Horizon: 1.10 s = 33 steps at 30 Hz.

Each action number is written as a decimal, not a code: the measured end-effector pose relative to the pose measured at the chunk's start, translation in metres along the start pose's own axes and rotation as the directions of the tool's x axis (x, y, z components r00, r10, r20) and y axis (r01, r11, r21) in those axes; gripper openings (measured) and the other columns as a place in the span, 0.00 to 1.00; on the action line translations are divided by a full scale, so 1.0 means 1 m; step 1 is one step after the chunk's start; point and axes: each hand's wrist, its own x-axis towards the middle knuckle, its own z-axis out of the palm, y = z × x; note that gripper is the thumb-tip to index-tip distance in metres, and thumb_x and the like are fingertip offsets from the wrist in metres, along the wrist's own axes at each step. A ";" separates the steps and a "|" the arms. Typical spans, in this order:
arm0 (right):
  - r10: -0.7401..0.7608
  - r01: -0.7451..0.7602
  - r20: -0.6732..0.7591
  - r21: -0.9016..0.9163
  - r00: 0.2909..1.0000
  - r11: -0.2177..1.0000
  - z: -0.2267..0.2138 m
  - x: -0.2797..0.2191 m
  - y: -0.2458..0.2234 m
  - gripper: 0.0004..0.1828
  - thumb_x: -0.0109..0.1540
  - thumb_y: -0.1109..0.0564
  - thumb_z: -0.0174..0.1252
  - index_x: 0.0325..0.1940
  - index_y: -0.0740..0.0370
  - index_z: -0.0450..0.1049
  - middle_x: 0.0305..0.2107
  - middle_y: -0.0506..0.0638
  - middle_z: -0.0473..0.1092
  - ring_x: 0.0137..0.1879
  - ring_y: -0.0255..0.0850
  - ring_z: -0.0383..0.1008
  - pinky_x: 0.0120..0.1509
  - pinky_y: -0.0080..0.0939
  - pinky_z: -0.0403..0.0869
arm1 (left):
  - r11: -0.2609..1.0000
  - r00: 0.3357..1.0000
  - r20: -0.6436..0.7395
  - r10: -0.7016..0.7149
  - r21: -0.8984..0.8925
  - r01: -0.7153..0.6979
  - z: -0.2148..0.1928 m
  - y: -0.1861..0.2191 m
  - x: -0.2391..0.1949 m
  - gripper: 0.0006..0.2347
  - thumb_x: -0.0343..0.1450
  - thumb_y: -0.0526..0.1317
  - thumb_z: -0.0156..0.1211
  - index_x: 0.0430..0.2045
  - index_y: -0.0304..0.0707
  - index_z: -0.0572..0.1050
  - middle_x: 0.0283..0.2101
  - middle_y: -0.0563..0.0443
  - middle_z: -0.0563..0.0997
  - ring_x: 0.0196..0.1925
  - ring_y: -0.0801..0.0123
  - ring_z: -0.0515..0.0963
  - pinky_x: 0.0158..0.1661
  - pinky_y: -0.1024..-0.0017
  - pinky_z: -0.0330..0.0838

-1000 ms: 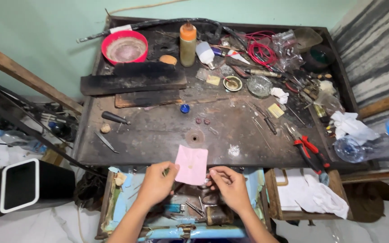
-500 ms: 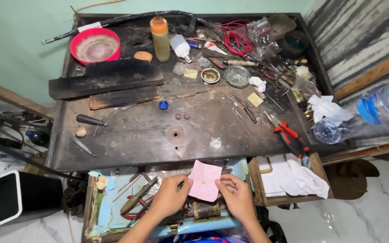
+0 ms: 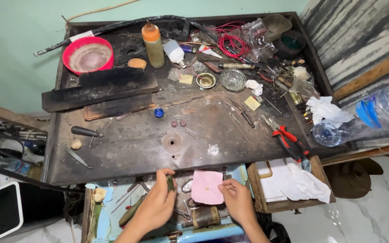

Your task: The person rubs a small metallic object against a wooden surface on the workbench, then uses a pink cloth to wipe and polish the object. The person handles the object with both hands throughout the process.

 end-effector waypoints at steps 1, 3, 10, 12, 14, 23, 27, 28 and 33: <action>0.001 -0.001 0.000 0.000 1.000 1.000 0.000 0.003 0.000 0.08 0.61 0.52 0.64 0.36 0.59 0.83 0.31 0.47 0.82 0.40 0.33 0.81 0.52 0.32 0.79 | 1.000 1.000 0.000 -0.001 0.000 0.001 -0.004 0.003 0.003 0.15 0.73 0.36 0.40 0.55 0.47 0.55 0.46 0.55 0.74 0.47 0.68 0.77 0.55 0.72 0.67; -0.011 0.011 -0.014 0.029 1.000 1.000 0.000 0.007 0.002 0.08 0.61 0.53 0.63 0.36 0.60 0.82 0.31 0.49 0.81 0.41 0.34 0.80 0.56 0.33 0.78 | 0.981 0.984 -0.029 0.178 0.082 -0.175 -0.009 0.009 0.007 0.18 0.77 0.37 0.37 0.63 0.41 0.49 0.52 0.49 0.71 0.49 0.64 0.77 0.51 0.66 0.71; -0.042 0.051 -0.107 0.081 0.993 0.995 0.012 0.035 0.000 0.09 0.62 0.52 0.62 0.38 0.59 0.82 0.31 0.49 0.81 0.42 0.35 0.81 0.52 0.34 0.76 | 0.805 0.883 -0.029 0.469 0.426 -0.413 -0.013 0.060 0.038 0.32 0.58 0.14 0.44 0.57 0.37 0.61 0.54 0.35 0.61 0.18 0.46 0.68 0.20 0.51 0.60; -0.042 0.056 -0.126 0.107 0.991 0.993 0.010 0.037 -0.005 0.09 0.63 0.54 0.61 0.35 0.62 0.79 0.31 0.51 0.81 0.41 0.37 0.82 0.48 0.36 0.77 | 0.672 0.809 -0.006 0.588 0.560 -0.484 -0.005 0.066 0.054 0.32 0.57 0.15 0.54 0.58 0.32 0.66 0.50 0.34 0.63 0.20 0.52 0.67 0.19 0.60 0.61; -0.038 0.053 -0.144 0.101 0.989 0.993 0.012 0.043 0.002 0.10 0.62 0.52 0.62 0.35 0.62 0.78 0.31 0.50 0.81 0.41 0.37 0.81 0.49 0.36 0.76 | 0.621 0.773 -0.003 0.634 0.598 -0.507 0.006 0.061 0.078 0.28 0.60 0.17 0.54 0.58 0.28 0.67 0.44 0.37 0.66 0.28 0.50 0.68 0.25 0.58 0.64; -0.068 0.087 -0.176 0.100 0.982 0.991 0.009 0.047 0.006 0.11 0.62 0.51 0.62 0.34 0.62 0.78 0.28 0.49 0.79 0.39 0.35 0.80 0.47 0.35 0.75 | 0.397 0.526 -0.065 0.848 0.735 -0.549 0.048 0.049 0.144 0.02 0.64 0.27 0.59 0.23 0.27 0.72 0.29 0.43 0.70 0.33 0.49 0.70 0.25 0.54 0.67; -0.084 0.104 -0.167 0.115 0.982 0.988 0.004 0.043 0.000 0.12 0.62 0.51 0.62 0.32 0.62 0.78 0.25 0.48 0.78 0.35 0.35 0.79 0.43 0.35 0.74 | 0.416 0.605 0.031 0.795 0.699 -0.582 0.047 0.058 0.121 0.04 0.63 0.23 0.64 0.24 0.27 0.76 0.29 0.43 0.74 0.33 0.53 0.73 0.26 0.59 0.73; -0.092 0.113 -0.168 0.119 0.981 0.986 0.004 0.042 -0.003 0.12 0.62 0.51 0.62 0.32 0.62 0.78 0.25 0.48 0.78 0.35 0.35 0.79 0.43 0.35 0.74 | 0.410 0.602 0.030 0.798 0.705 -0.578 0.046 0.056 0.129 0.04 0.63 0.23 0.64 0.24 0.27 0.76 0.29 0.43 0.74 0.33 0.53 0.73 0.26 0.59 0.73; -0.076 0.102 -0.185 0.134 0.980 0.986 0.000 0.039 -0.006 0.11 0.61 0.52 0.63 0.33 0.63 0.80 0.28 0.49 0.81 0.39 0.36 0.81 0.47 0.35 0.76 | 0.454 0.627 0.017 0.779 0.674 -0.583 0.051 0.047 0.135 0.03 0.67 0.29 0.59 0.23 0.31 0.73 0.31 0.45 0.72 0.37 0.53 0.71 0.28 0.58 0.70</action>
